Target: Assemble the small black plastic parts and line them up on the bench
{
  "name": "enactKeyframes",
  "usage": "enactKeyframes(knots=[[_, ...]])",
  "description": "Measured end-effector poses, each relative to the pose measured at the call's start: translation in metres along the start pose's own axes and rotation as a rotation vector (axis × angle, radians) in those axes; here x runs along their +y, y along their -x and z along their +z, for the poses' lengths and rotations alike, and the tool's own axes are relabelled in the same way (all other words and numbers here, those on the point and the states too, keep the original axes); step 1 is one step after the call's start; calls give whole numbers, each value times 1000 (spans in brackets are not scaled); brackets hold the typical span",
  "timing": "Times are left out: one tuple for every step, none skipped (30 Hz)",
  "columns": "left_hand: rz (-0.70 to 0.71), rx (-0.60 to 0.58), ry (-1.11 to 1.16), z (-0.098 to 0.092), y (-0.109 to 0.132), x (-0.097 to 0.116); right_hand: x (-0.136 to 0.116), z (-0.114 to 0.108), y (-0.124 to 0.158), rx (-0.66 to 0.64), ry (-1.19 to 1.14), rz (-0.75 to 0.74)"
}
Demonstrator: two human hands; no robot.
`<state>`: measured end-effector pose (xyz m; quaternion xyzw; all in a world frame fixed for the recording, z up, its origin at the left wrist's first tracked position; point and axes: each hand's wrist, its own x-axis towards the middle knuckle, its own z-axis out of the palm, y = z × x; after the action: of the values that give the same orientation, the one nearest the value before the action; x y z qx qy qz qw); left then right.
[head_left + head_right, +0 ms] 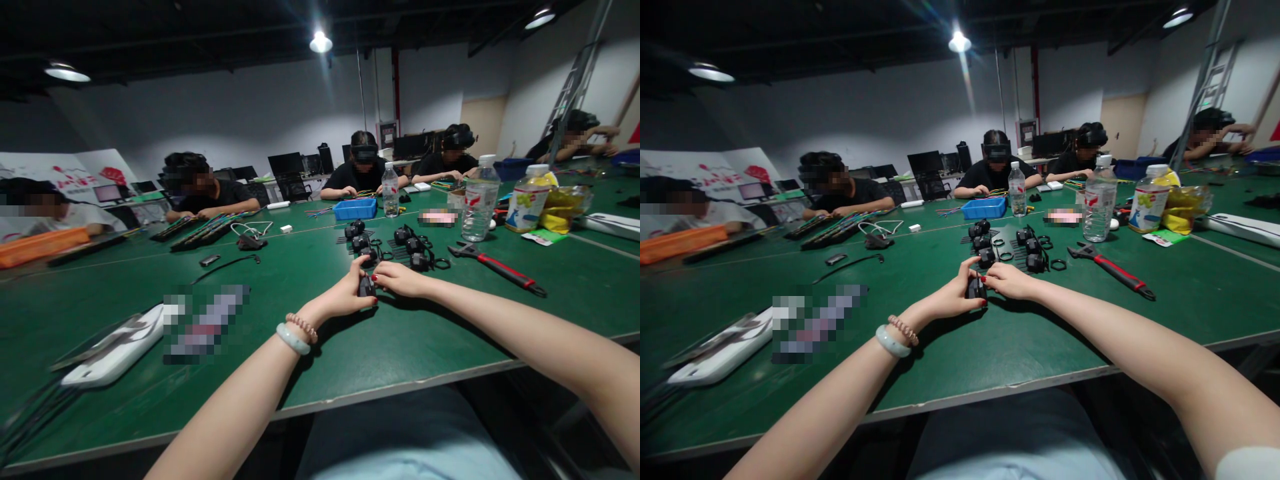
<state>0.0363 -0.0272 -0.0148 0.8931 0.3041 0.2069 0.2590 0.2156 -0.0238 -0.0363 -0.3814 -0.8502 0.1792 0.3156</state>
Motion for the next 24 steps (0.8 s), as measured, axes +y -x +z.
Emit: enactKeyframes(knots=[[-1, -1, -1, 0, 0, 0, 1, 0, 0, 2, -6, 8], [-1, -3, -2, 0, 0, 0, 1, 1, 0, 1, -21, 24], [-1, -4, 0, 1, 0, 0, 2, 1, 0, -4, -49, 46], [0, -4, 4, 1, 0, 0, 3, 2, 0, -12, -90, 71], [2, -3, 7, 1, 0, 1, 4, 3, 0, -20, -143, 96], [3, 0, 10, 1, 0, 1, 5, 3, 0, -25, -200, 116], [1, 3, 11, 1, 0, 1, 5, 3, 1, -28, -254, 125], [-2, 5, 12, 1, 0, 1, 6, 3, 1, -26, -296, 119], [-7, 7, 12, 0, 0, 2, 5, 3, 1, -21, -320, 98], [-10, 6, 13, 0, 0, 2, 5, 2, 2, -17, -332, 67], [-11, 5, 16, 0, 0, 2, 4, 1, 3, -17, -337, 31], [-10, 5, 18, 0, 0, 2, 4, 0, 3, -24, -340, -3], [-10, 4, 17, 0, 0, 1, 3, -1, 4, -36, -347, -31], [-9, 5, 15, 0, 0, 1, 3, -1, 5, -51, -358, -51], [-9, 7, 13, 0, 0, 1, 3, -1, 6, -67, -368, -62], [-9, 9, 10, 0, 0, 1, 3, -1, 6, -80, -375, -67], [-10, 9, 9, 0, 0, 2, 4, -1, 6, -89, -374, -69], [-10, 7, 11, 0, 1, 2, 5, 0, 6, -93, -366, -70], [-10, 5, 13, -1, 1, 2, 6, 1, 6, -95, -355, -70], [-12, 3, 14, -1, 1, 3, 7, 1, 6, -95, -342, -71], [-13, 0, 15, -1, 1, 3, 8, 2, 6, -93, -331, -72], [-14, -1, 15, -1, 1, 4, 8, 2, 6, -88, -321, -74], [-13, 1, 14, -1, 1, 4, 8, 2, 6, -85, -314, -76], [-10, 4, 14, -1, 1, 4, 8, 2, 6, -84, -309, -78]])
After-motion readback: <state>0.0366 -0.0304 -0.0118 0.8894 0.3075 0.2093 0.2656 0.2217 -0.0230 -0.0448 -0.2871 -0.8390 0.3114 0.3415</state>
